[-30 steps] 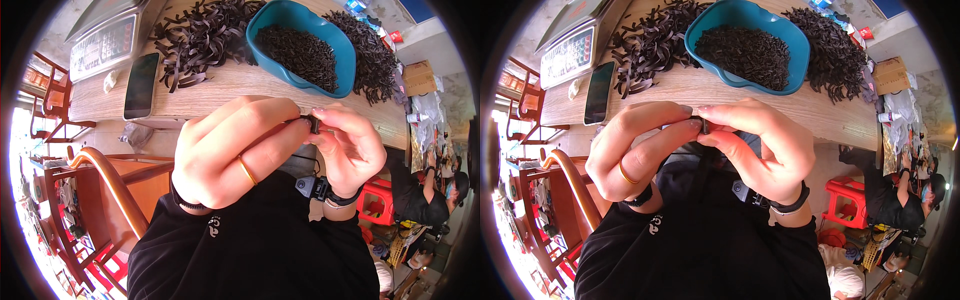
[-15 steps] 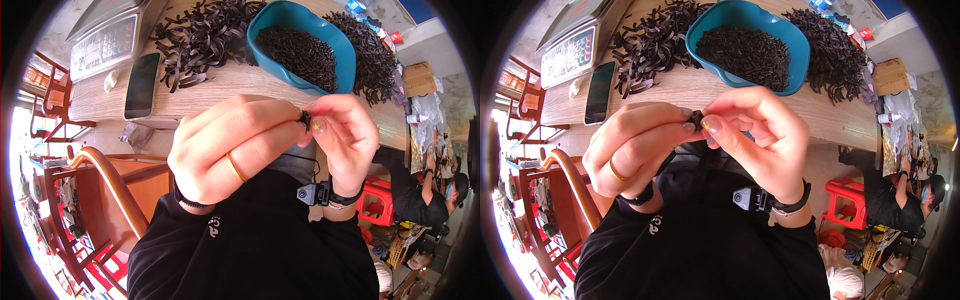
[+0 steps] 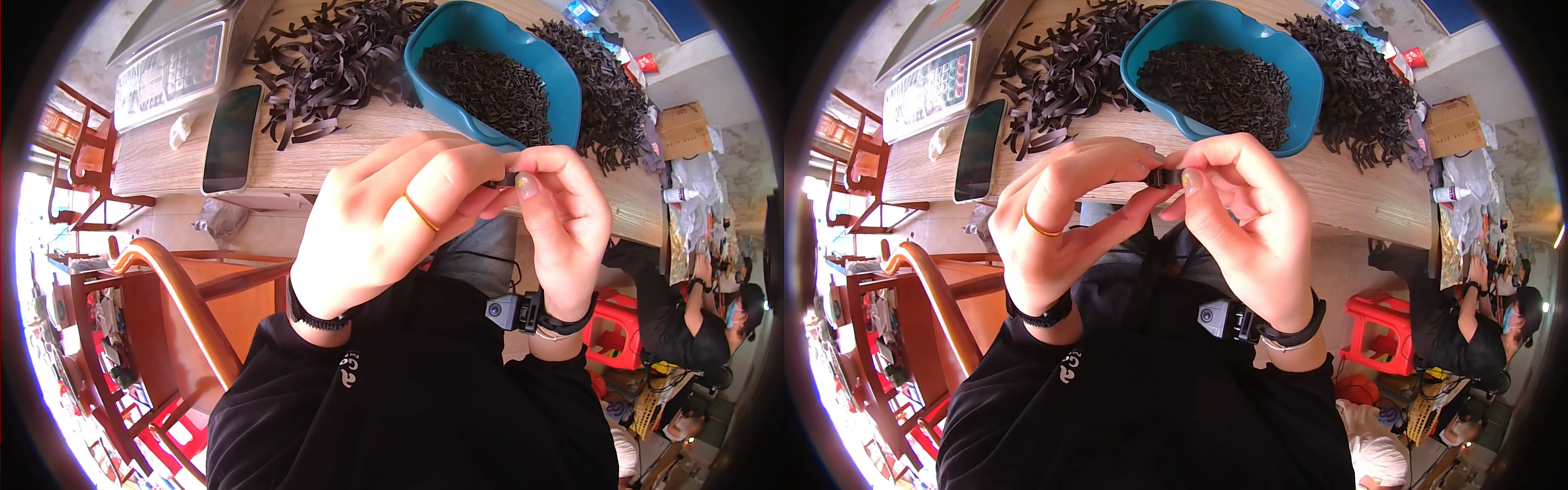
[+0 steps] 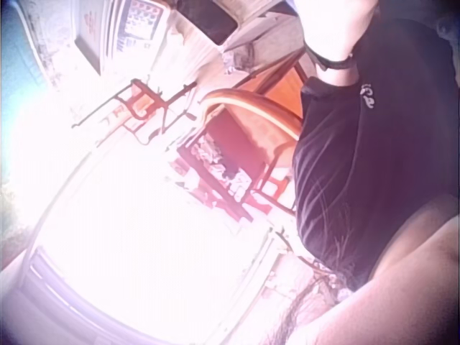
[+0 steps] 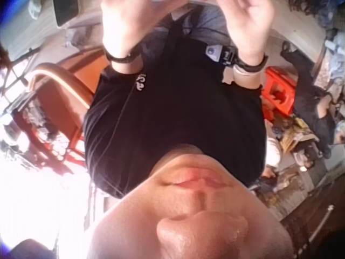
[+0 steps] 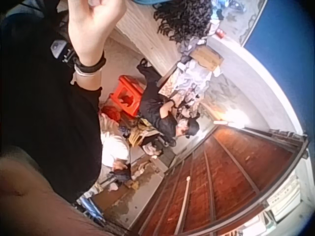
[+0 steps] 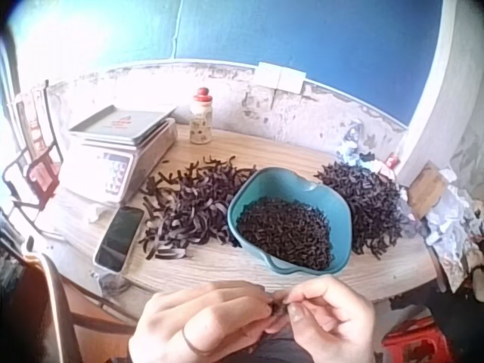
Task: Sort and inspect small black rubber or plastic components for shoe manufacturing.
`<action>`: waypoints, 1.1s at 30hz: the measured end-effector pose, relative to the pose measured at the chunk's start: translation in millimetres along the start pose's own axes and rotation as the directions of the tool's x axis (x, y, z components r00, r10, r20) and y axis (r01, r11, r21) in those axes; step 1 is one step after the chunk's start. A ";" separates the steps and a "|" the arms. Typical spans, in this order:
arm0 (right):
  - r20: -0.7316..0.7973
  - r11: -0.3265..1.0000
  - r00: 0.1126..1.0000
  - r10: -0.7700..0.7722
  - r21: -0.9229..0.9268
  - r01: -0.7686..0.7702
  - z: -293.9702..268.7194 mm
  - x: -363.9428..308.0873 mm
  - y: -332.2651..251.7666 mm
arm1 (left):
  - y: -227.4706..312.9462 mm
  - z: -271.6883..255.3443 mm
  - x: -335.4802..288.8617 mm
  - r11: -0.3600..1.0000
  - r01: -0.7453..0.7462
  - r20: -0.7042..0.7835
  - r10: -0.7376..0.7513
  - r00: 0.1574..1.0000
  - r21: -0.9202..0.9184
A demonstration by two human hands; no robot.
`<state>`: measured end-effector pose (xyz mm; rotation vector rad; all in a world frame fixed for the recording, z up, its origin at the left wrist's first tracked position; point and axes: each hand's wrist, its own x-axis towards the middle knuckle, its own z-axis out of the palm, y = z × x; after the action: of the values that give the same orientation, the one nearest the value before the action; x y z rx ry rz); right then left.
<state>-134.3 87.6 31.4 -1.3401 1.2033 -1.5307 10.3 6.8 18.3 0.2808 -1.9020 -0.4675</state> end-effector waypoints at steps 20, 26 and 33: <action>-0.006 0.998 1.000 0.024 0.063 -0.024 -8.6 2.2 -14.3 | -6.8 -6.2 -5.0 0.977 0.160 -0.007 -0.161 0.987 0.143; 0.005 0.987 0.992 0.123 -0.101 -0.122 4.6 2.0 -9.3 | -2.9 -3.4 -4.1 0.997 0.067 -0.018 -0.066 0.998 0.049; -0.032 0.997 0.997 -0.074 0.009 0.075 8.0 -0.4 4.1 | -5.6 -1.8 -3.1 0.999 0.016 0.029 -0.017 0.999 0.048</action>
<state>-126.4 85.5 27.4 -1.3722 1.1748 -1.6138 12.9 2.7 13.8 0.3230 -1.9428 -0.4397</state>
